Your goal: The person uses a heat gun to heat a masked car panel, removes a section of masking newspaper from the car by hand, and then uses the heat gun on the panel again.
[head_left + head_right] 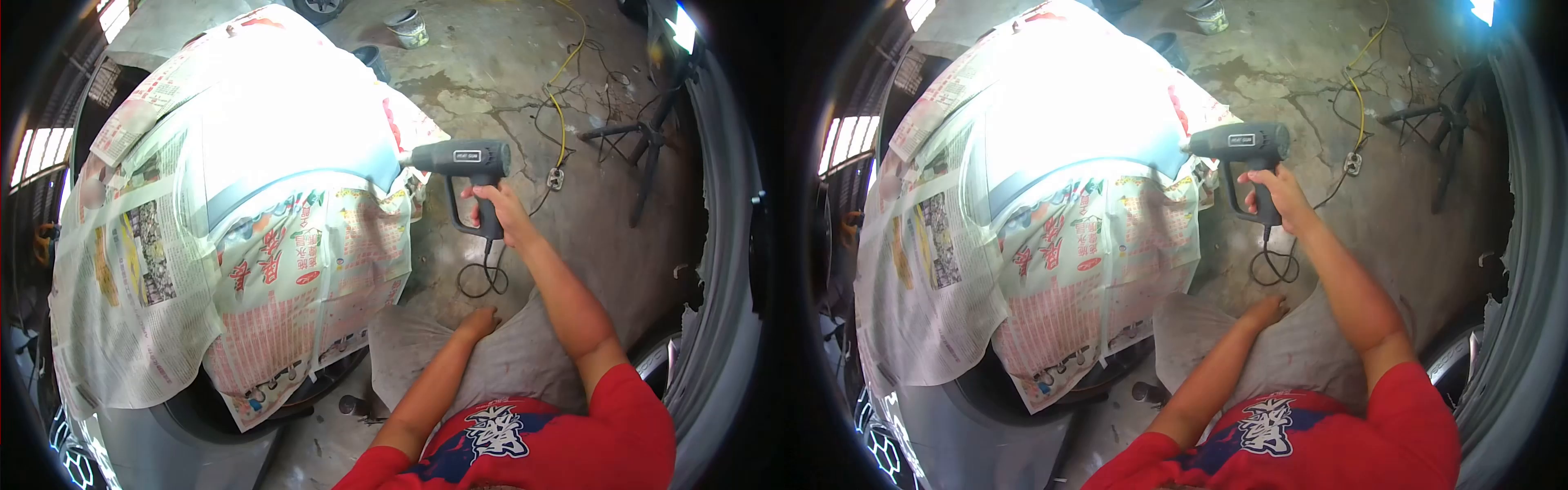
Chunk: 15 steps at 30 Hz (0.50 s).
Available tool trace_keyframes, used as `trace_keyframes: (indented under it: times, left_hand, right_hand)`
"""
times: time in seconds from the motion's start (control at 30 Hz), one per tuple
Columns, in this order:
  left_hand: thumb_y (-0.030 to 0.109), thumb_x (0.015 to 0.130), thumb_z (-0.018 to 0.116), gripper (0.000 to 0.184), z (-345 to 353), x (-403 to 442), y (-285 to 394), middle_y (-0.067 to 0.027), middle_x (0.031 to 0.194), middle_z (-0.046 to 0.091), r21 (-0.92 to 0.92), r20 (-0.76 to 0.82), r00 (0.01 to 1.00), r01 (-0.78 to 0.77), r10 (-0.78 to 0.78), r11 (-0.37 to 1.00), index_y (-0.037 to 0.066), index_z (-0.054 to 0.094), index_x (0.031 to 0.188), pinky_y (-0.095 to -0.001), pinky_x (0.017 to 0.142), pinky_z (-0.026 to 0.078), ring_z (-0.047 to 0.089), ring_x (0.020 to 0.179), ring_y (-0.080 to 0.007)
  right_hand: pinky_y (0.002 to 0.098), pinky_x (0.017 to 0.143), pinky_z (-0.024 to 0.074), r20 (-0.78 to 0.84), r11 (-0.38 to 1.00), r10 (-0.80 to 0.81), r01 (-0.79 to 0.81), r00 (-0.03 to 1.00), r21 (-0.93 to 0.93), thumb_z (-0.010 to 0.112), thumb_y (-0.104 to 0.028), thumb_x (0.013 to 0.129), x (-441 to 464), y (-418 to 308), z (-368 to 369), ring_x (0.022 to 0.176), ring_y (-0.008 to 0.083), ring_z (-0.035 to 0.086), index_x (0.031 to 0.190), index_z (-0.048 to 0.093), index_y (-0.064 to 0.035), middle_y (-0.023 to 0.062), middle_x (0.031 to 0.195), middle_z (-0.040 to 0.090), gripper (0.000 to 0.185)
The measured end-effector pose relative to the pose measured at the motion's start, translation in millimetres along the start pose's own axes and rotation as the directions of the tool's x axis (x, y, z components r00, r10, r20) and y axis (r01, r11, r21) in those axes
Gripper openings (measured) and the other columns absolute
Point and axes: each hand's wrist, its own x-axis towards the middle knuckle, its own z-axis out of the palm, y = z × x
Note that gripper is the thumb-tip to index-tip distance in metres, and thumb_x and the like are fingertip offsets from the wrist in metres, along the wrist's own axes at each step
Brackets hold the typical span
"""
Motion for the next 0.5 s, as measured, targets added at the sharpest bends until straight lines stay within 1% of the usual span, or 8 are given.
trace_keyframes:
  times: [0.07, 0.17, 0.27, 0.3, 0.37, 0.4, 0.5]
  left_hand:
    - [0.033, 0.094, 0.059, 0.047, 1, 3, 2, -0.0247, 0.124, 0.065, -0.013, 0.003, 1.000, 0.007, -0.007, 1.000, 0.004, 0.061, 0.130, -0.0495, 0.096, 0.049, 0.062, 0.115, -0.0420]
    - [0.034, 0.095, 0.058, 0.047, -2, 2, 8, -0.0248, 0.124, 0.065, -0.018, 0.006, 1.000, 0.025, -0.025, 1.000, 0.005, 0.060, 0.132, -0.0493, 0.097, 0.049, 0.062, 0.115, -0.0428]
    - [0.035, 0.095, 0.058, 0.047, -10, -7, 27, -0.0245, 0.125, 0.065, 0.003, 0.040, 0.997, 0.071, -0.072, 0.997, 0.006, 0.061, 0.132, -0.0486, 0.097, 0.049, 0.062, 0.115, -0.0424]
    - [0.035, 0.095, 0.058, 0.046, -14, -10, 33, -0.0244, 0.125, 0.065, 0.015, 0.056, 0.994, 0.091, -0.092, 0.996, 0.006, 0.061, 0.131, -0.0482, 0.097, 0.049, 0.061, 0.116, -0.0420]
    - [0.034, 0.094, 0.059, 0.046, 8, 1, 13, -0.0248, 0.122, 0.066, -0.011, -0.005, 1.000, 0.028, -0.028, 1.000, 0.006, 0.062, 0.129, -0.0488, 0.096, 0.050, 0.062, 0.115, -0.0417]
    - [0.034, 0.093, 0.060, 0.045, 17, 4, 5, -0.0251, 0.121, 0.066, -0.022, -0.036, 0.999, -0.002, 0.001, 1.000, 0.006, 0.063, 0.128, -0.0491, 0.095, 0.050, 0.062, 0.114, -0.0415]
    - [0.033, 0.092, 0.059, 0.046, 14, -2, 13, -0.0247, 0.121, 0.066, -0.005, -0.008, 0.999, 0.044, -0.044, 0.999, 0.006, 0.062, 0.129, -0.0497, 0.094, 0.051, 0.063, 0.113, -0.0413]
  right_hand:
    - [0.0320, 0.055, 0.0539, 0.096, 0.995, 0.087, -0.081, 0.992, -0.063, 0.060, -0.014, 0.093, 1, -4, -12, 0.065, 0.0153, 0.062, 0.118, 0.051, -0.0022, 0.0115, 0.105, 0.065, 0.029]
    - [0.0312, 0.056, 0.0532, 0.094, 0.984, 0.131, -0.118, 0.987, -0.132, 0.062, -0.016, 0.092, 3, -2, -22, 0.064, 0.0168, 0.063, 0.115, 0.052, -0.0024, 0.0107, 0.104, 0.066, 0.029]
    - [0.0310, 0.056, 0.0533, -0.005, 0.999, 0.045, -0.046, 0.999, -0.029, 0.062, -0.018, 0.092, 12, 6, -23, 0.064, 0.0165, 0.063, 0.116, 0.053, -0.0025, 0.0103, 0.103, 0.065, 0.030]
    - [0.0309, 0.056, 0.0533, -0.024, 0.999, 0.023, -0.024, 0.999, -0.024, 0.062, -0.018, 0.092, 16, 7, -24, 0.065, 0.0164, 0.063, 0.116, 0.053, -0.0027, 0.0101, 0.103, 0.065, 0.030]
    - [0.0308, 0.056, 0.0533, -0.064, 1.000, -0.020, 0.019, 0.998, -0.013, 0.063, -0.019, 0.091, 23, 5, -27, 0.065, 0.0162, 0.063, 0.115, 0.054, -0.0029, 0.0097, 0.103, 0.064, 0.030]
    - [0.0307, 0.056, 0.0533, -0.060, 0.999, -0.034, 0.034, 0.998, -0.006, 0.062, -0.019, 0.091, 27, 4, -28, 0.065, 0.0162, 0.063, 0.115, 0.055, -0.0028, 0.0098, 0.103, 0.064, 0.029]
    - [0.0303, 0.056, 0.0530, -0.065, 0.998, -0.060, 0.061, 0.996, 0.022, 0.062, -0.019, 0.091, 34, 1, -30, 0.066, 0.0161, 0.063, 0.112, 0.056, -0.0026, 0.0095, 0.102, 0.065, 0.027]
